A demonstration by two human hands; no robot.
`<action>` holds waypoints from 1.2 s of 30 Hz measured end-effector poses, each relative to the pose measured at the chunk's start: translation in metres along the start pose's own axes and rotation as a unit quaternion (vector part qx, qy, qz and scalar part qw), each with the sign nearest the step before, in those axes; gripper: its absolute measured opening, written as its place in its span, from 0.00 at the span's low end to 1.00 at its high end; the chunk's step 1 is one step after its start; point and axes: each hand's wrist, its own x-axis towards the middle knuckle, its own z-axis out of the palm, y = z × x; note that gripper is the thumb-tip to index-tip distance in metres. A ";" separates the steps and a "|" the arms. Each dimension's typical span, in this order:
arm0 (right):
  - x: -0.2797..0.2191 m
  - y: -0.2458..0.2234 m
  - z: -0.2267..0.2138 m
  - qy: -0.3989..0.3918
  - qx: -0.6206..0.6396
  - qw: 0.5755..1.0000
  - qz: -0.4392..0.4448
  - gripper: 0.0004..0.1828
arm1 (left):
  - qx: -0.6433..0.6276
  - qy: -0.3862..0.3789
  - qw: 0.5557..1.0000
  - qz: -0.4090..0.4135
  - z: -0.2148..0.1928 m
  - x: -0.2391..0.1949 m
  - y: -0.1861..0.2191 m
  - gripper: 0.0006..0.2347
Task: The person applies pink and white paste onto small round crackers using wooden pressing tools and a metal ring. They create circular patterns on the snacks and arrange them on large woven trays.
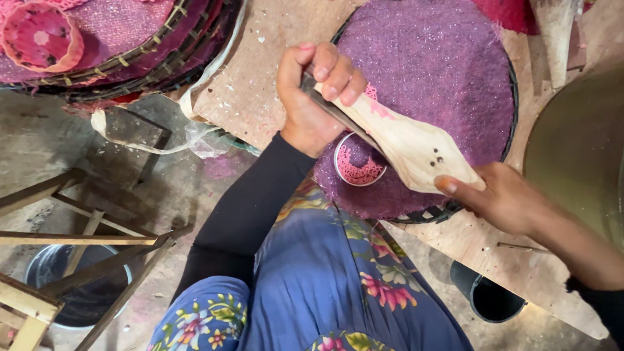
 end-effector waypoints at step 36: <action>0.045 -0.042 0.097 0.346 0.037 0.819 -0.456 0.46 | 0.739 -0.102 0.648 0.154 0.011 -0.036 -0.031 0.16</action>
